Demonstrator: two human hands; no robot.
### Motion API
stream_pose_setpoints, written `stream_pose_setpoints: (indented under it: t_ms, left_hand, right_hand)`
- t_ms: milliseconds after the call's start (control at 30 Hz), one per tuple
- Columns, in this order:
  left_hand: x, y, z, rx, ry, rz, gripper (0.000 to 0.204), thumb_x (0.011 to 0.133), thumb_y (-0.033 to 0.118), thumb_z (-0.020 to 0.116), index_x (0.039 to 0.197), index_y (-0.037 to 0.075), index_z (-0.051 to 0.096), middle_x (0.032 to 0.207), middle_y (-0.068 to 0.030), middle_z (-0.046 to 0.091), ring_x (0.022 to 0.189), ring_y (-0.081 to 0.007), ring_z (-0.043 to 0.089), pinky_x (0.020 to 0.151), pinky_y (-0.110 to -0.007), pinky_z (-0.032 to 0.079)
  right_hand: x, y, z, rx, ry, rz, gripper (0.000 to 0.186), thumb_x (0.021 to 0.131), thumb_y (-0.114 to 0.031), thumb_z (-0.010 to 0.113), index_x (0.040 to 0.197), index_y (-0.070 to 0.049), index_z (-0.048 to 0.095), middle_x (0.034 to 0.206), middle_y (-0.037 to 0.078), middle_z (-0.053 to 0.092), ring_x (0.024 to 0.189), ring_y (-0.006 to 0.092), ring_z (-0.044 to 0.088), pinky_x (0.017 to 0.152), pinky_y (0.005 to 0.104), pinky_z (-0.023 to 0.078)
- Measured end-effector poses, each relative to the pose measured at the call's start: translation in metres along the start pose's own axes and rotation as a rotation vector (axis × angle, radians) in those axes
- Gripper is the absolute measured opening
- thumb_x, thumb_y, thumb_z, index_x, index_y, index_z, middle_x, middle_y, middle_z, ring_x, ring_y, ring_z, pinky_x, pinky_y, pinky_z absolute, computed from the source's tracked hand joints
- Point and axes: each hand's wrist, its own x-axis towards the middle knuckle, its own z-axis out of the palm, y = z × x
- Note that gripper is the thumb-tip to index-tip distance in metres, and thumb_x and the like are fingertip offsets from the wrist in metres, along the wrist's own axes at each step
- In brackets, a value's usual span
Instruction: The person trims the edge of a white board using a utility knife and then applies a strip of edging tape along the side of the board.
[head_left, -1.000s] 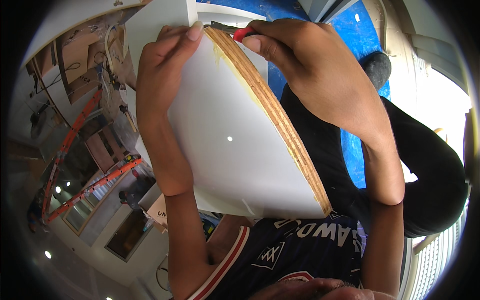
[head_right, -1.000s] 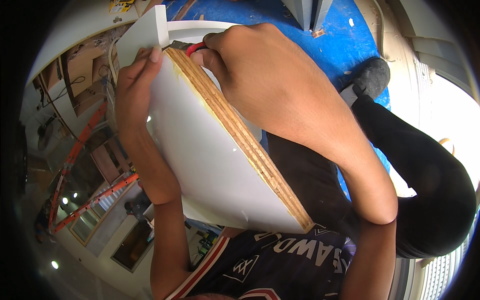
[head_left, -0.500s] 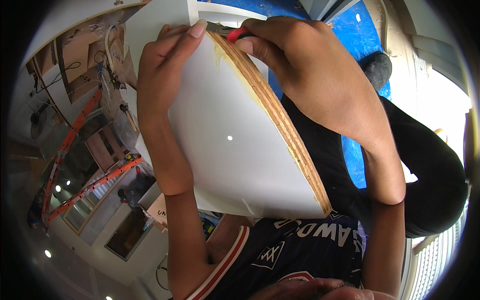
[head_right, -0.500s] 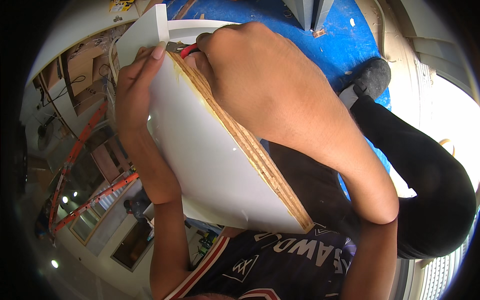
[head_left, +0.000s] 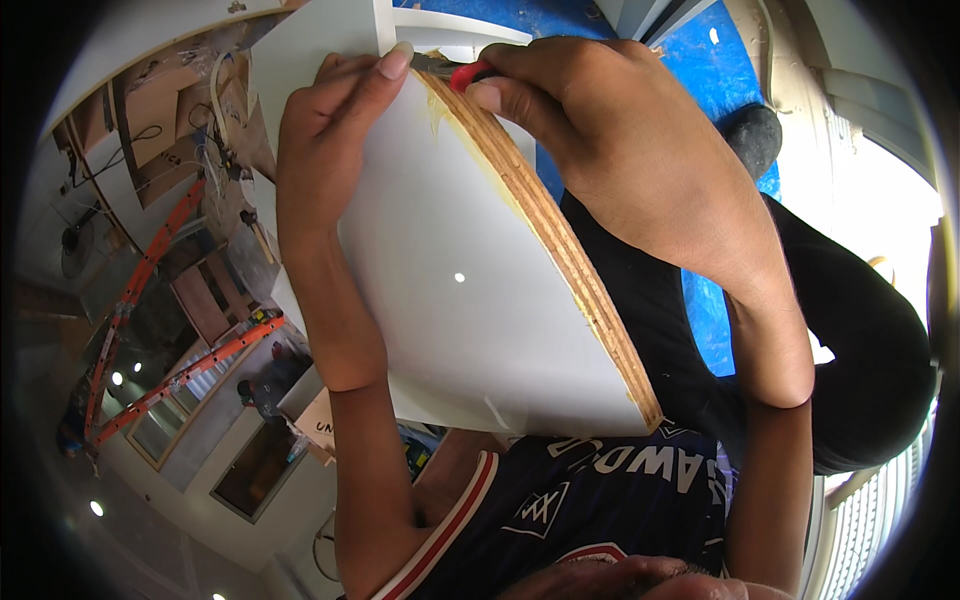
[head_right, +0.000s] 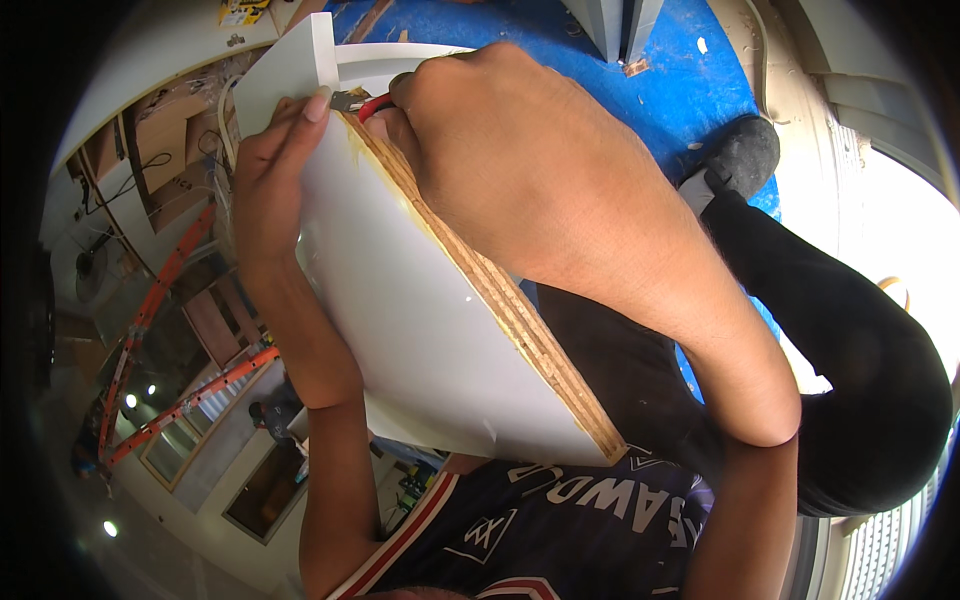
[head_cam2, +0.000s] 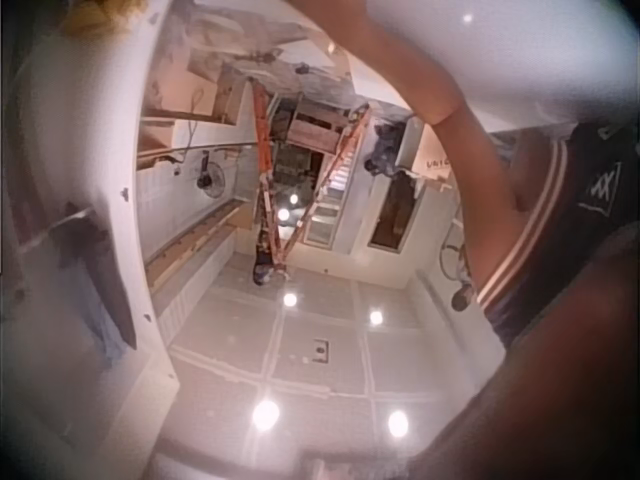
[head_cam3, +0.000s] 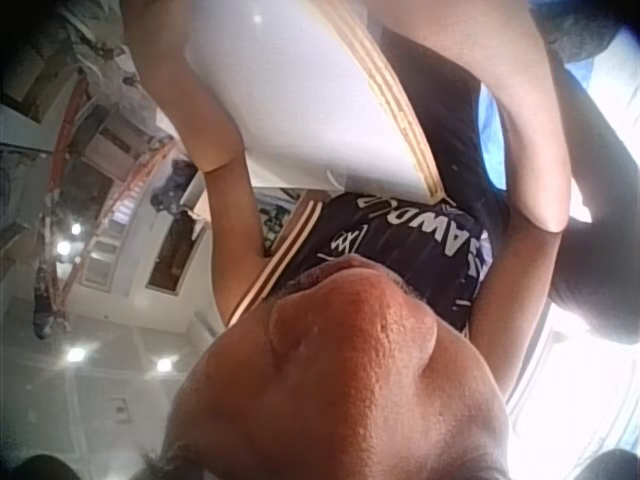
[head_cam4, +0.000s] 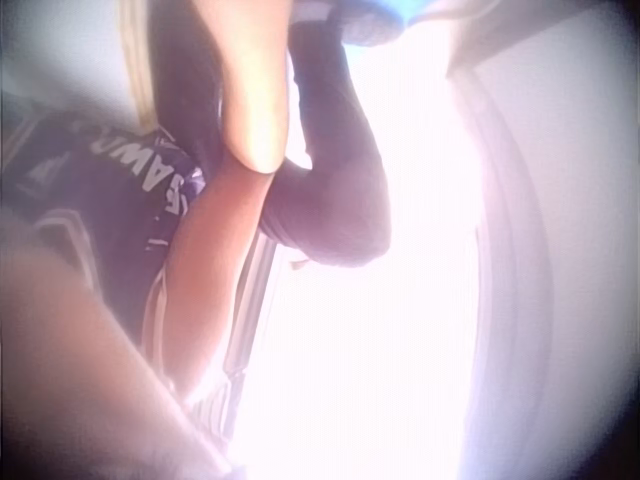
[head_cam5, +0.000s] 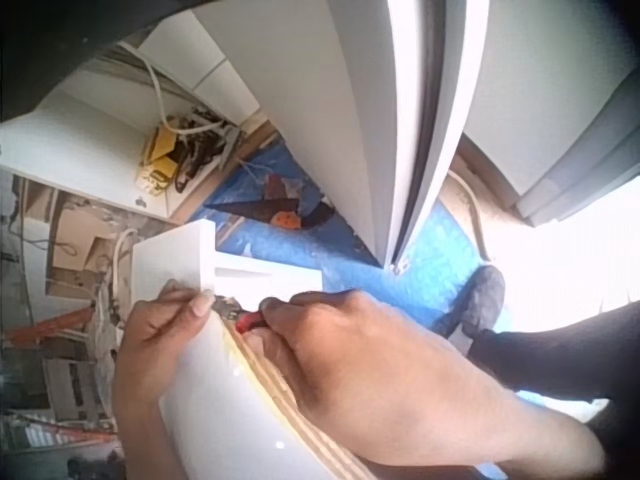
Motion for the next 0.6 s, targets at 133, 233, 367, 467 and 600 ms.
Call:
stream_pose_setpoints:
  t_ms: [133,233,367,467,600]
  left_hand:
    - [0.001,-0.003,0.001,0.002,0.001,0.015,0.036,0.108,0.03,0.074,0.105,-0.006,0.081,0.097,-0.0035,0.078,0.101,-0.0102,0.059,0.104,-0.03,0.042]
    - [0.002,-0.004,-0.001,0.03,-0.009,0.011,0.036,0.108,0.03,0.074,0.104,-0.005,0.082,0.093,-0.0026,0.077,0.095,-0.0091,0.059,0.105,-0.03,0.041]
    - [0.001,0.0,0.002,0.0,0.001,0.031,0.037,0.108,0.032,0.074,0.1,-0.004,0.082,0.085,-0.001,0.074,0.089,-0.0076,0.057,0.106,-0.03,0.039]
    - [0.001,-0.002,0.002,0.039,0.007,-0.008,0.037,0.106,0.032,0.076,0.099,-0.004,0.081,0.082,-0.0006,0.072,0.09,-0.0076,0.057,0.104,-0.029,0.041]
    - [-0.003,0.007,0.009,0.013,0.097,-0.078,0.05,0.109,0.042,0.069,0.102,-0.007,0.08,0.085,-0.0009,0.071,0.093,-0.0085,0.06,0.098,-0.028,0.045]
  right_hand:
    - [-0.002,-0.001,0.001,-0.005,-0.003,0.009,0.027,0.108,-0.018,0.068,0.119,0.003,0.078,0.103,0.024,0.08,0.092,0.0416,0.078,0.085,0.0438,0.062]
    - [-0.002,-0.002,0.001,0.003,-0.003,0.023,0.025,0.109,-0.017,0.067,0.119,0.004,0.078,0.102,0.024,0.08,0.091,0.0416,0.078,0.084,0.0437,0.061]
    - [-0.003,-0.002,0.0,0.004,0.004,0.018,0.025,0.109,-0.015,0.067,0.119,0.004,0.078,0.102,0.025,0.079,0.091,0.0418,0.077,0.083,0.044,0.061]
    - [-0.003,0.001,0.001,-0.024,0.024,0.005,0.024,0.108,-0.015,0.067,0.118,0.004,0.078,0.102,0.026,0.079,0.092,0.0428,0.077,0.083,0.0447,0.06]
    - [-0.003,0.011,0.005,-0.025,0.098,-0.035,0.031,0.112,-0.026,0.065,0.123,0.0,0.078,0.103,0.02,0.081,0.08,0.0354,0.076,0.077,0.0402,0.06]
